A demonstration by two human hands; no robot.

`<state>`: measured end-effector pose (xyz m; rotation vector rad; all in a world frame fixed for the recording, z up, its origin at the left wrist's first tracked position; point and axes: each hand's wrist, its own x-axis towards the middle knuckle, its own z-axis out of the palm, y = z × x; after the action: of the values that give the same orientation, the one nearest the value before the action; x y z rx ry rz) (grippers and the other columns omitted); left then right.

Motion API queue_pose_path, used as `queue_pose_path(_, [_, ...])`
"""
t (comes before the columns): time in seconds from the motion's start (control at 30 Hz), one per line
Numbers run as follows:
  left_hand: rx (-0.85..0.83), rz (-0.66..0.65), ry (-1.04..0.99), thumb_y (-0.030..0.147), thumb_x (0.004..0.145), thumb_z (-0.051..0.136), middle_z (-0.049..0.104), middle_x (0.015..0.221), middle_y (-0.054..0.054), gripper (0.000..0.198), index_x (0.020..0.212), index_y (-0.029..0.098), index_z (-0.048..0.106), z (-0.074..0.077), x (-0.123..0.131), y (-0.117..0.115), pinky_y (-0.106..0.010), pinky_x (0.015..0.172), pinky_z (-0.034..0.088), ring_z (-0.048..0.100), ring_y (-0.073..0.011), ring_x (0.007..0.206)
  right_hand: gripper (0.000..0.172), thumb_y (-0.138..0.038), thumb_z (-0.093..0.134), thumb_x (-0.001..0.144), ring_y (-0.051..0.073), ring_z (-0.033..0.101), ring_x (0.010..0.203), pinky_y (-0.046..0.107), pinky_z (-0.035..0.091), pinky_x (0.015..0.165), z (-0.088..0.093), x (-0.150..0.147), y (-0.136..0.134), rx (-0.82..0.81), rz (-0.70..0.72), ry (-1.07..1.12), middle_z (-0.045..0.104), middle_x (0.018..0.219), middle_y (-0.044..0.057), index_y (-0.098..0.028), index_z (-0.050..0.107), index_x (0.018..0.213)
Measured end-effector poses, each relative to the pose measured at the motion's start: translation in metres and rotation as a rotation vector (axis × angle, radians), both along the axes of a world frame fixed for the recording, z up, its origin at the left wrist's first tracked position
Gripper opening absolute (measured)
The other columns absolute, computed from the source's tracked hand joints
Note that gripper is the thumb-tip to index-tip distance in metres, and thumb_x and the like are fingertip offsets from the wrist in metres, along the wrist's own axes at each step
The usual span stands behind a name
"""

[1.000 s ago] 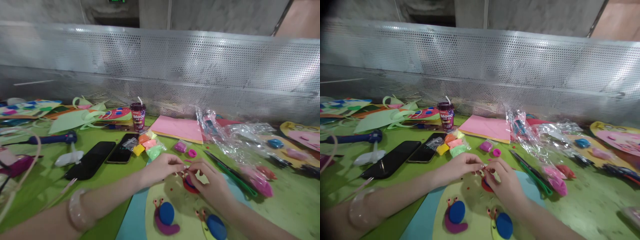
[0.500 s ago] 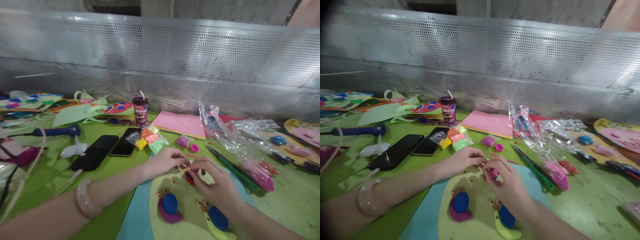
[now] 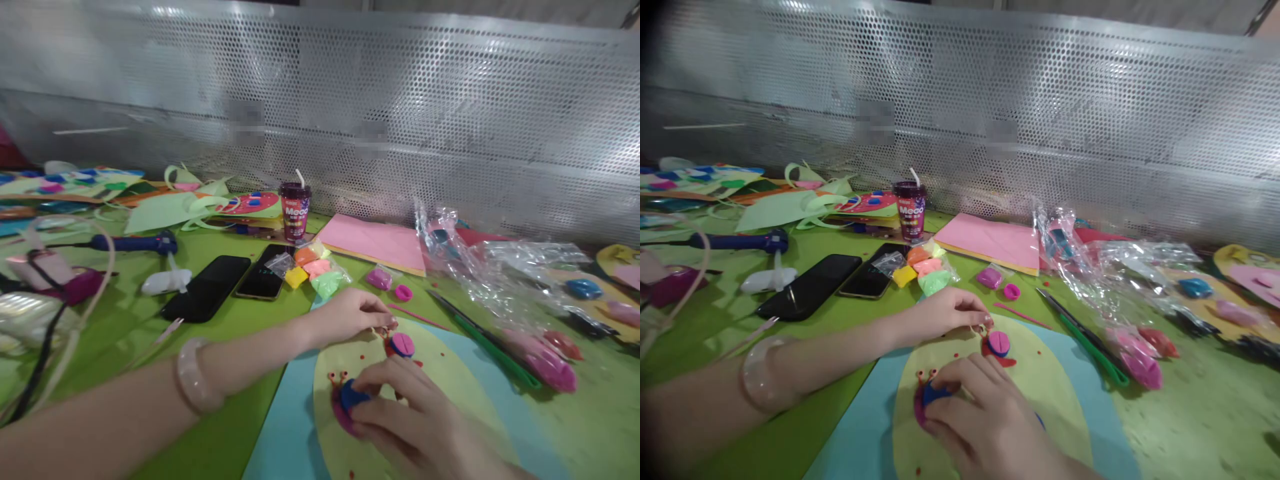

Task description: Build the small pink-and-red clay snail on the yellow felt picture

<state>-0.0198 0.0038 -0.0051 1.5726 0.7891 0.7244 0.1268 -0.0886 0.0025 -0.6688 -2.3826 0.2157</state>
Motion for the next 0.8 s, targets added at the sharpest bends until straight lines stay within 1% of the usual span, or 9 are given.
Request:
queue_pose_path(0.2, [0.030, 0.011, 0.037, 0.032, 0.077, 0.063, 0.069, 0.087, -0.008, 0.022, 0.084, 0.012, 0.067, 0.0018, -0.0002, 0.0001, -0.025, 0.068, 0.046, 0.061, -0.0147, 0.076, 0.019, -0.025, 0.049, 0.091, 0.013, 0.058, 0.078, 0.024, 0.049, 0.069, -0.0028, -0.0019, 0.0038, 0.028, 0.016, 0.022, 0.061, 0.088, 0.004, -0.021, 0.065, 0.080])
queue_pose_path(0.27, [0.039, 0.009, 0.041, 0.035, 0.077, 0.063, 0.069, 0.087, -0.008, 0.025, 0.084, 0.012, 0.067, 0.0024, -0.0002, 0.0003, -0.026, 0.069, 0.046, 0.061, -0.0154, 0.077, 0.019, -0.025, 0.049, 0.091, 0.014, 0.058, 0.077, 0.025, 0.049, 0.069, -0.0044, -0.0019, 0.0036, 0.035, 0.014, 0.021, 0.061, 0.089, 0.004, -0.021, 0.065, 0.082])
queue_pose_path(0.33, [0.040, 0.000, 0.027, 0.037, 0.077, 0.063, 0.069, 0.087, -0.009, 0.027, 0.085, 0.012, 0.067, 0.0019, 0.0000, 0.0009, -0.026, 0.069, 0.046, 0.061, -0.0156, 0.077, 0.015, -0.023, 0.051, 0.089, 0.014, 0.058, 0.077, 0.026, 0.049, 0.069, -0.0046, -0.0013, 0.0028, 0.041, 0.012, 0.010, 0.061, 0.090, 0.004, -0.022, 0.065, 0.084])
queue_pose_path(0.4, [0.034, -0.004, 0.014, 0.035, 0.077, 0.063, 0.069, 0.086, -0.008, 0.024, 0.085, 0.012, 0.067, 0.0008, 0.0002, 0.0015, -0.026, 0.070, 0.046, 0.061, -0.0154, 0.077, 0.013, -0.019, 0.053, 0.087, 0.015, 0.058, 0.077, 0.027, 0.049, 0.069, -0.0036, -0.0008, 0.0022, 0.037, 0.016, -0.026, 0.062, 0.091, 0.005, -0.021, 0.065, 0.086])
queue_pose_path(0.53, [0.025, -0.007, 0.006, 0.032, 0.077, 0.063, 0.069, 0.085, -0.007, 0.021, 0.084, 0.012, 0.068, -0.0020, 0.0005, 0.0027, -0.026, 0.071, 0.046, 0.062, -0.0148, 0.076, 0.013, -0.015, 0.052, 0.085, 0.014, 0.057, 0.074, 0.025, 0.051, 0.067, -0.0003, -0.0015, 0.0021, 0.052, 0.033, -0.002, 0.062, 0.089, 0.006, -0.020, 0.064, 0.086])
queue_pose_path(0.67, [0.021, -0.024, -0.028, 0.033, 0.076, 0.064, 0.069, 0.084, -0.008, 0.023, 0.084, 0.012, 0.067, -0.0045, 0.0006, 0.0037, -0.027, 0.072, 0.046, 0.061, -0.0150, 0.076, 0.019, -0.007, 0.056, 0.078, 0.014, 0.058, 0.074, 0.026, 0.051, 0.066, 0.0012, -0.0030, -0.0001, 0.029, 0.017, 0.027, 0.062, 0.088, 0.006, -0.020, 0.065, 0.088])
queue_pose_path(0.8, [0.021, -0.019, -0.007, 0.033, 0.076, 0.063, 0.069, 0.085, -0.007, 0.024, 0.085, 0.012, 0.067, -0.0039, 0.0007, 0.0034, -0.026, 0.071, 0.046, 0.061, -0.0151, 0.076, 0.021, -0.007, 0.058, 0.076, 0.015, 0.058, 0.074, 0.028, 0.051, 0.068, 0.0001, -0.0031, -0.0032, 0.038, 0.023, -0.011, 0.063, 0.089, 0.007, -0.020, 0.066, 0.090])
